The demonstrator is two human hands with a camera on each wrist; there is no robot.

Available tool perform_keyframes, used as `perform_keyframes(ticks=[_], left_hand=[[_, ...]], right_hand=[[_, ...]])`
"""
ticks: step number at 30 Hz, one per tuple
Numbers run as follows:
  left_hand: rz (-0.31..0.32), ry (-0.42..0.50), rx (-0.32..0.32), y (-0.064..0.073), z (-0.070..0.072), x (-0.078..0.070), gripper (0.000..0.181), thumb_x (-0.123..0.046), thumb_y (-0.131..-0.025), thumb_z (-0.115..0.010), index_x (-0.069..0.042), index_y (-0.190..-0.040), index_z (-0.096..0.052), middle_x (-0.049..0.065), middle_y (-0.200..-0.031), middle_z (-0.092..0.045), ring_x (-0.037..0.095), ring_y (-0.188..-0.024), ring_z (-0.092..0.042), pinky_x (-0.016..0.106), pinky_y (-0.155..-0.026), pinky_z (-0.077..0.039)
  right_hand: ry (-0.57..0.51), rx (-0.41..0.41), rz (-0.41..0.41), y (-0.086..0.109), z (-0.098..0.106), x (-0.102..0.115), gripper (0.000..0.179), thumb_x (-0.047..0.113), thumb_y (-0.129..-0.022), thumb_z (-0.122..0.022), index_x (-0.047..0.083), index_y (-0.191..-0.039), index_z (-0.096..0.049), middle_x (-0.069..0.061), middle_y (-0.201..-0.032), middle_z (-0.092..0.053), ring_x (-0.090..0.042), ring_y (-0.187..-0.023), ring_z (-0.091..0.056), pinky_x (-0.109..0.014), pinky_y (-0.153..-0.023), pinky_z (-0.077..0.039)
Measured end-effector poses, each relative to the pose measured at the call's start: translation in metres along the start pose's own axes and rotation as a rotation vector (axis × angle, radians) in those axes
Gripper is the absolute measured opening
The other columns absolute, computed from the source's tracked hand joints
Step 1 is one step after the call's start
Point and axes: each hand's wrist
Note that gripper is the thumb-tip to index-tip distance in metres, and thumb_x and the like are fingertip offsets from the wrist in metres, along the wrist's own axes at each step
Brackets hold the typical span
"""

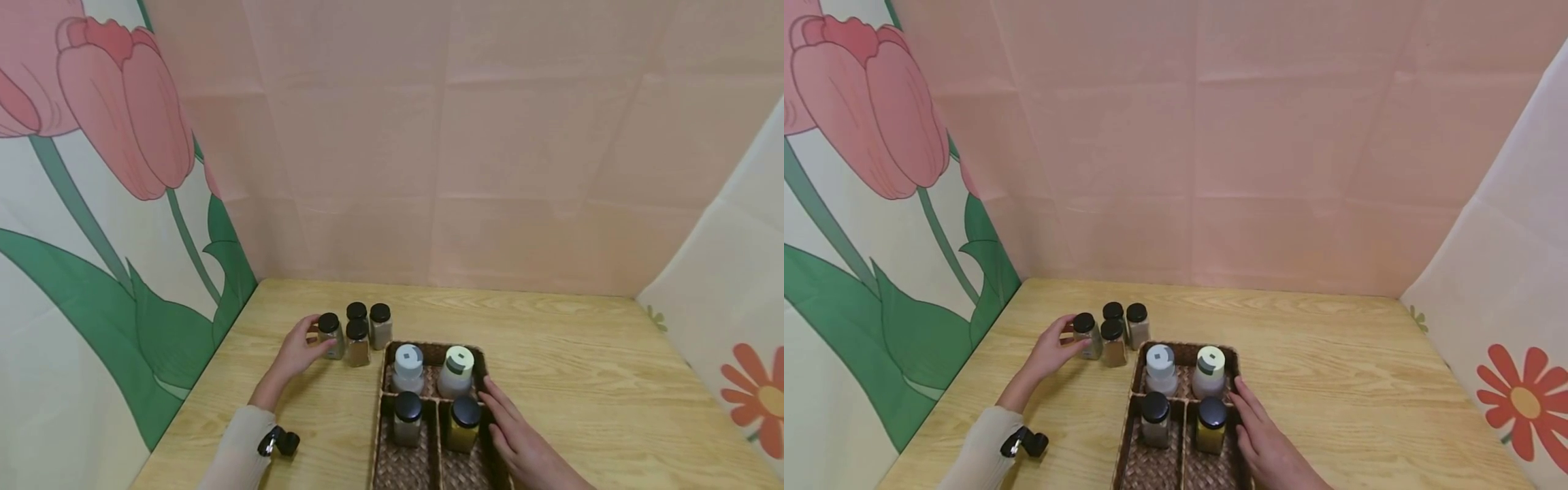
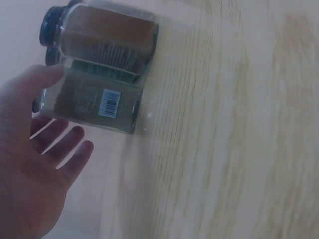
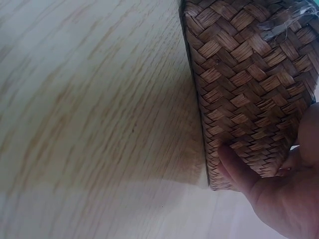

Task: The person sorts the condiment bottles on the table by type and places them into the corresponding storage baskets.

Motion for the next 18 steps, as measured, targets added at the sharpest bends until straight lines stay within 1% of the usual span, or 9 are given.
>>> perform_keyframes(ticks=[6,10,13,15,18], left_hand=[[0.016,-0.005,0.016,-0.0049,-0.0005,0.0016,0.066,-0.024,-0.088,-0.081,-0.003,-0.143,-0.050,0.014,-0.135,-0.059,0.033,-0.124,-0.056,0.051,-0.104,-0.050],[-0.007,-0.021,0.033,-0.0065,0.0000,0.0022,0.065,-0.026,-0.088,-0.081,-0.003,-0.141,-0.054,0.014,-0.133,-0.058,0.033,-0.124,-0.056,0.050,-0.104,-0.050],[-0.018,-0.028,0.044,-0.0071,0.0007,0.0027,0.063,-0.029,-0.088,-0.081,-0.003,-0.139,-0.057,0.014,-0.130,-0.058,0.033,-0.125,-0.055,0.050,-0.104,-0.050],[-0.010,-0.023,0.051,-0.0074,0.0013,0.0022,0.062,-0.030,-0.087,-0.081,-0.004,-0.139,-0.058,0.013,-0.131,-0.059,0.033,-0.126,-0.055,0.049,-0.105,-0.050],[0.019,-0.004,0.055,-0.0074,0.0021,0.0000,0.062,-0.032,-0.086,-0.082,-0.007,-0.138,-0.059,0.011,-0.133,-0.062,0.035,-0.127,-0.057,0.051,-0.105,-0.049]], right_hand=[[-0.003,0.002,-0.005,-0.0004,0.0000,-0.0001,0.048,0.013,-0.107,-0.049,0.001,-0.153,-0.040,-0.013,-0.168,-0.019,-0.030,-0.148,-0.024,-0.046,-0.112,-0.041],[-0.001,0.000,-0.015,-0.0001,-0.0003,0.0005,0.049,0.011,-0.106,-0.050,0.002,-0.153,-0.041,-0.012,-0.168,-0.018,-0.029,-0.149,-0.025,-0.047,-0.113,-0.040],[0.007,-0.006,-0.011,0.0003,-0.0009,0.0006,0.049,0.009,-0.105,-0.051,0.002,-0.153,-0.042,-0.012,-0.168,-0.019,-0.028,-0.148,-0.026,-0.046,-0.113,-0.041],[0.007,-0.012,-0.003,0.0004,-0.0011,0.0006,0.049,0.009,-0.105,-0.052,0.002,-0.152,-0.042,-0.012,-0.168,-0.019,-0.028,-0.148,-0.026,-0.045,-0.112,-0.042],[0.018,-0.031,0.010,0.0002,-0.0017,0.0006,0.049,0.008,-0.104,-0.053,0.002,-0.152,-0.044,-0.012,-0.167,-0.021,-0.028,-0.147,-0.027,-0.044,-0.112,-0.041]])
Point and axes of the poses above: each hand's wrist, its own y-axis away from the middle knuckle, its own z-axis out of the back of the hand, x = y × z
